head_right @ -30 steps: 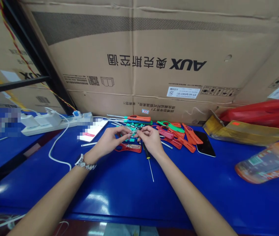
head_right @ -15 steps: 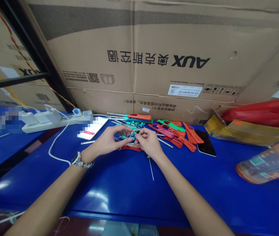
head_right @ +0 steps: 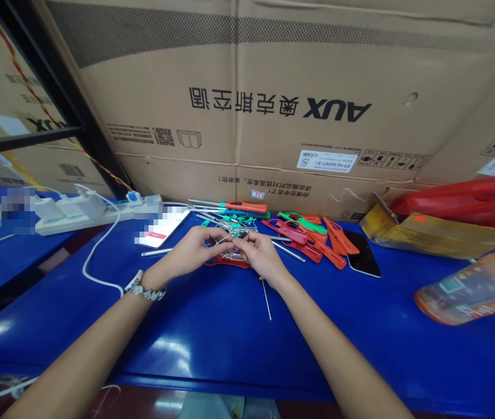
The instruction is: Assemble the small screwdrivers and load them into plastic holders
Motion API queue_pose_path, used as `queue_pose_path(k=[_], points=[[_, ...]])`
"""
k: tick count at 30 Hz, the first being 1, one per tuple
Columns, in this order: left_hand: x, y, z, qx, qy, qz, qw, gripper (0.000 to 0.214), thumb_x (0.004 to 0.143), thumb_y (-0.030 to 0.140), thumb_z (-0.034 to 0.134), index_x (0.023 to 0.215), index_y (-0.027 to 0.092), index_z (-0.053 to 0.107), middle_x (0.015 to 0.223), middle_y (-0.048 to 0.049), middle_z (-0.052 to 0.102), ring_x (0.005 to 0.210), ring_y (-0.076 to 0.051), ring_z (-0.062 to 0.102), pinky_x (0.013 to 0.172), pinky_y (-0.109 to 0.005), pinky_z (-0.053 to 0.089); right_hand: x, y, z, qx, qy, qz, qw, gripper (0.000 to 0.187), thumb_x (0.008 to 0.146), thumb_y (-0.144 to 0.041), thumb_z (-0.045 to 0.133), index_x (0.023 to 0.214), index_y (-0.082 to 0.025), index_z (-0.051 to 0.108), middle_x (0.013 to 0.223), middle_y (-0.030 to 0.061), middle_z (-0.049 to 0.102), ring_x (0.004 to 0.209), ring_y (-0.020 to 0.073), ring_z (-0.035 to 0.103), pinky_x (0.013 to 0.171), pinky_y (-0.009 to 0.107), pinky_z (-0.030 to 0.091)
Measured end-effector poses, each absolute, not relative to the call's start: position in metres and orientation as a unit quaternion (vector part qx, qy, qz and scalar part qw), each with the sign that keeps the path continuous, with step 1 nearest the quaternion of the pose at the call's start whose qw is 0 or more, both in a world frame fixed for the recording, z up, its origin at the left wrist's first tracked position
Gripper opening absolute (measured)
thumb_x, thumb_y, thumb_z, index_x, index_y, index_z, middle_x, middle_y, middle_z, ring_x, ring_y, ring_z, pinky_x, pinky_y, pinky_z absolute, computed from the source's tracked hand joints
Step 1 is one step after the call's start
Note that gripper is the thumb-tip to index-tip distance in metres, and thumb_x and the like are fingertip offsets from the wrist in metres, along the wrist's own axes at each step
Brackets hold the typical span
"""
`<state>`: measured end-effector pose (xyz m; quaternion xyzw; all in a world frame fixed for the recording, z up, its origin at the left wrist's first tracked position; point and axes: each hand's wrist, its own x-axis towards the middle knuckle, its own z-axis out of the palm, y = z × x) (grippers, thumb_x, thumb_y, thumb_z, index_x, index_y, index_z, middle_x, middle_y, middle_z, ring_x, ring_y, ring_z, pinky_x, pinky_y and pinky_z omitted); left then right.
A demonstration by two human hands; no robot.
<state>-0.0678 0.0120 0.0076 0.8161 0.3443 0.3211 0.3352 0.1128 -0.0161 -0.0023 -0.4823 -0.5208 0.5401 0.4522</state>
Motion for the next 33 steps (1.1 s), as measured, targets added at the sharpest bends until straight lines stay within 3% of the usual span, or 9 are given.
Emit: queue_pose_path(k=[5, 8, 11, 15, 20, 24, 28, 33], points=[[-0.076, 0.015, 0.008, 0.802, 0.316, 0.255, 0.437, 0.040, 0.096, 0.047, 0.052, 0.084, 0.015, 0.073, 0.074, -0.0037, 0.072, 0.059, -0.012, 0.058, 0.057, -0.023, 0.045, 0.116, -0.015, -0.006, -0.462, -0.556, 0.528, 0.446, 0.046, 0.074, -0.063, 0.068, 0.067, -0.019, 0.058, 0.045, -0.0068, 0.046, 0.038, 0.0057, 0.029, 0.039, 0.022, 0.018], [-0.078, 0.015, 0.007, 0.808, 0.314, 0.236, 0.439, 0.045, 0.096, 0.049, 0.050, 0.078, 0.015, 0.073, 0.070, -0.0045, 0.072, 0.056, -0.011, 0.056, 0.054, -0.022, 0.043, 0.118, -0.013, -0.007, -0.462, -0.549, 0.532, 0.450, 0.050, 0.075, -0.068, 0.065, 0.066, -0.019, 0.056, 0.043, -0.0068, 0.045, 0.037, 0.0058, 0.030, 0.038, 0.021, 0.018], [-0.080, 0.016, 0.007, 0.822, 0.332, 0.244, 0.393, 0.043, 0.095, 0.049, 0.052, 0.078, 0.015, 0.073, 0.066, -0.0030, 0.070, 0.055, -0.012, 0.058, 0.055, -0.023, 0.043, 0.119, -0.012, -0.009, -0.472, -0.544, 0.531, 0.445, 0.053, 0.072, -0.071, 0.066, 0.065, -0.019, 0.058, 0.044, -0.0056, 0.047, 0.036, 0.0064, 0.035, 0.037, 0.020, 0.020], [-0.086, 0.020, 0.008, 0.828, 0.368, 0.286, 0.311, 0.029, 0.086, 0.043, 0.067, 0.102, 0.020, 0.073, 0.074, -0.0006, 0.073, 0.063, -0.015, 0.064, 0.061, -0.025, 0.047, 0.117, -0.011, -0.012, -0.484, -0.539, 0.511, 0.464, 0.055, 0.071, -0.073, 0.065, 0.064, -0.019, 0.060, 0.046, -0.0034, 0.050, 0.035, 0.0068, 0.036, 0.033, 0.021, 0.020], [-0.098, 0.028, 0.009, 0.824, 0.371, 0.314, 0.290, 0.025, 0.091, 0.041, 0.062, 0.092, 0.019, 0.075, 0.079, -0.0021, 0.074, 0.072, -0.017, 0.066, 0.068, -0.027, 0.050, 0.114, -0.012, -0.015, -0.495, -0.533, 0.490, 0.480, 0.053, 0.075, -0.071, 0.065, 0.066, -0.018, 0.065, 0.046, -0.0031, 0.050, 0.034, 0.0065, 0.033, 0.032, 0.022, 0.020], [-0.104, 0.031, 0.010, 0.835, 0.376, 0.311, 0.256, 0.024, 0.092, 0.039, 0.061, 0.096, 0.020, 0.075, 0.086, -0.0036, 0.075, 0.077, -0.019, 0.067, 0.073, -0.031, 0.051, 0.112, -0.013, -0.017, -0.492, -0.563, 0.482, 0.457, 0.055, 0.075, -0.071, 0.065, 0.063, -0.018, 0.066, 0.046, -0.0024, 0.051, 0.035, 0.0067, 0.034, 0.035, 0.022, 0.022], [-0.097, 0.022, 0.018, 0.852, 0.354, 0.362, 0.133, 0.026, 0.082, 0.034, 0.072, 0.105, 0.021, 0.070, 0.112, -0.0070, 0.068, 0.105, -0.024, 0.061, 0.095, -0.039, 0.048, 0.111, -0.014, -0.020, -0.499, -0.566, 0.474, 0.454, 0.056, 0.077, -0.072, 0.063, 0.062, -0.018, 0.067, 0.045, -0.0015, 0.053, 0.035, 0.0073, 0.035, 0.037, 0.023, 0.025], [-0.084, 0.013, 0.022, 0.888, 0.279, 0.355, 0.086, 0.020, 0.084, 0.037, 0.073, 0.094, 0.020, 0.071, 0.100, -0.0045, 0.063, 0.096, -0.021, 0.057, 0.089, -0.036, 0.046, 0.110, -0.013, -0.022, -0.486, -0.565, 0.463, 0.479, 0.059, 0.079, -0.073, 0.059, 0.059, -0.018, 0.065, 0.045, -0.0012, 0.052, 0.035, 0.0075, 0.034, 0.038, 0.024, 0.026]])
